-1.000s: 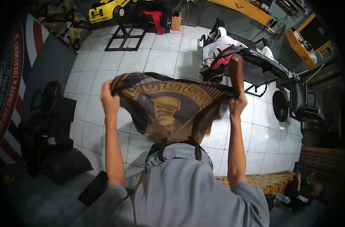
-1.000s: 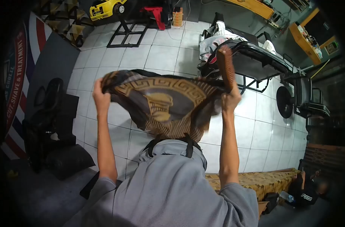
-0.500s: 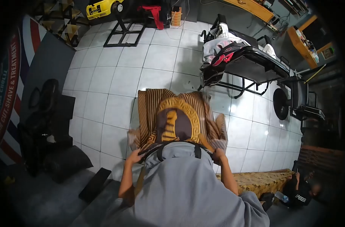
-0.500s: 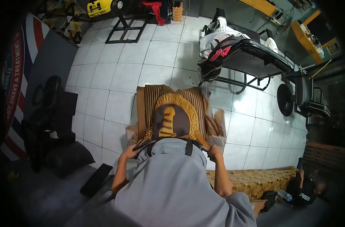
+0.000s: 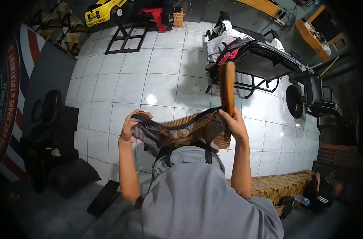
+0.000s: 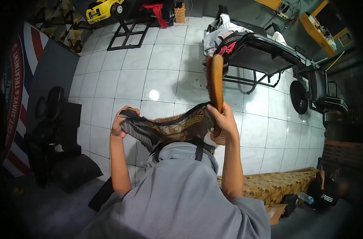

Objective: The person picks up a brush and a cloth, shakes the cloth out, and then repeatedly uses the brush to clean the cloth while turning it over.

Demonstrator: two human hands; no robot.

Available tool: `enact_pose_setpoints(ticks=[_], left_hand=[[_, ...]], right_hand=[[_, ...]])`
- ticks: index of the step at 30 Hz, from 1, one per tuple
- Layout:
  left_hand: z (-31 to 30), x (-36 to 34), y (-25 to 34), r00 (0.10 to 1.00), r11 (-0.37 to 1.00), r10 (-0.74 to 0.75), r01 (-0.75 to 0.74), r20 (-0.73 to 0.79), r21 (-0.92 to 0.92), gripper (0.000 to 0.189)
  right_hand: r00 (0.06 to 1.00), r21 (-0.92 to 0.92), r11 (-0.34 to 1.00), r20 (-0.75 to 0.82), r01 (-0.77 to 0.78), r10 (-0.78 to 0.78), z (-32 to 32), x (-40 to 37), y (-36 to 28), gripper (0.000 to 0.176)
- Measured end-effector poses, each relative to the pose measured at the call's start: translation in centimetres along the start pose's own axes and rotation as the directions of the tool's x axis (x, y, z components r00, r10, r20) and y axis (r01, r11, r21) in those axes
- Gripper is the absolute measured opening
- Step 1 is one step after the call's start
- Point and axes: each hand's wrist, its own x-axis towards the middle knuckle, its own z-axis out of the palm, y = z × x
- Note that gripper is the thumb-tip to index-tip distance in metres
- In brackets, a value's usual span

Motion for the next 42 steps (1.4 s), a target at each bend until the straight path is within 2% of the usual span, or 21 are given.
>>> enact_pose_setpoints(ticks=[2,5,7,9,11,13,14,17,19,22,24,27,28,29,30,34,35,37,39,40,42], left_hand=[[0.3,-0.8,0.0,0.993,0.994,-0.001,0.014,-0.121,0.111,0.036],[-0.5,-2.1,-3.5,0.909,0.804,-0.121,0.325,-0.398,0.497,0.051],[-0.9,-3.0,-6.5,0.845,0.568,-0.403,0.533,-0.352,0.628,0.044],[-3.6,-4.7,-12.6,0.845,0.509,-0.516,0.433,-0.138,0.744,0.038],[-4.9,-5.4,-16.1,0.706,0.172,-0.678,0.424,-0.205,0.889,0.04],[-3.9,-4.6,-16.5,0.771,0.068,-0.601,0.314,-0.212,0.947,0.036],[-3.6,-4.5,-16.6,0.912,0.128,-0.41,0.082,-0.022,0.988,0.032],[3.4,-1.1,-13.3,0.97,0.344,-0.188,0.21,-0.152,0.915,0.023],[5.2,0.7,-13.1,0.945,0.598,-0.155,0.323,-0.289,0.734,0.021],[8.4,3.9,-12.7,0.898,0.919,-0.327,0.375,-0.295,0.124,0.023],[8.8,5.8,-12.4,0.836,0.828,-0.531,0.476,-0.14,-0.297,0.022],[8.5,6.9,-10.8,0.689,0.673,-0.707,0.584,-0.161,-0.454,0.032],[7.4,7.4,-11.6,0.642,0.696,-0.718,0.675,-0.27,-0.244,0.036],[6.4,7.4,-12.4,0.739,0.718,-0.674,0.652,-0.008,-0.244,0.039],[7.1,6.8,-11.4,0.786,0.769,-0.609,0.551,-0.109,-0.324,0.04],[10.0,7.3,-5.8,0.951,0.97,-0.22,0.191,-0.219,-0.148,0.031],[9.6,7.4,-5.0,0.968,0.974,-0.173,0.141,-0.18,-0.18,0.032],[10.0,7.9,-2.7,0.977,0.994,-0.107,0.1,-0.184,-0.05,0.035],[11.6,8.1,-0.4,0.98,0.996,-0.07,0.079,-0.187,0.04,0.041],[12.8,8.1,0.8,0.98,0.995,-0.059,0.074,-0.192,0.067,0.047],[14.6,8.7,1.9,0.985,0.99,-0.01,0.034,-0.17,0.138,0.056]], right_hand=[[0.997,-0.107,0.993,-0.053,0.054,-0.06,-0.6,-0.4,0.1,0.014],[0.988,-0.296,0.955,-0.148,-0.007,-0.038,-0.6,-1.9,-0.3,0.015],[0.987,-0.392,0.92,-0.143,0.013,-0.075,-0.8,-2.4,1.8,0.017],[0.989,-0.272,0.957,-0.131,-0.096,0.062,0.2,-3.6,1.7,0.021],[0.997,-0.462,0.885,-0.079,-0.055,0.021,-0.3,-3.9,5.6,0.024],[1.0,-0.293,0.956,-0.018,-0.016,0.011,0.9,-4.7,5.8,0.027],[0.999,-0.316,0.948,-0.033,-0.035,0.026,1.5,-4.9,5.6,0.028],[0.995,-0.384,0.92,-0.089,-0.079,0.048,2.5,-4.1,5.3,0.029],[0.986,-0.408,0.911,-0.168,-0.059,-0.011,3.7,-3.7,3.0,0.03],[0.971,-0.465,0.882,-0.171,0.072,-0.169,5.0,-3.2,1.8,0.034],[0.983,-0.459,0.88,-0.07,0.122,-0.172,6.0,-3.3,1.2,0.039],[0.958,-0.369,0.891,0.205,0.263,-0.198,7.3,-4.5,2.3,0.046],[0.95,-0.342,0.896,0.233,0.282,-0.21,7.7,-5.2,2.1,0.046],[0.938,-0.316,0.898,0.261,0.307,-0.229,7.8,-5.8,1.6,0.046],[0.947,-0.334,0.93,0.32,0.155,-0.043,7.6,-6.5,-0.2,0.043],[0.965,-0.197,0.946,0.098,0.258,-0.243,6.6,-6.2,2.8,0.045],[0.988,0.07,0.989,0.096,-0.129,0.123,5.5,-6.5,3.2,0.045],[0.968,0.04,0.967,0.019,-0.252,0.252,3.3,-5.4,4.8,0.041],[0.986,-0.289,0.946,-0.121,-0.146,0.115,1.4,-3.2,8.6,0.039],[0.905,-0.12,0.898,-0.104,-0.424,0.413,0.9,-2.6,7.5,0.04],[0.991,-0.247,0.965,-0.124,-0.086,0.057,2.2,-2.5,5.2,0.037]])
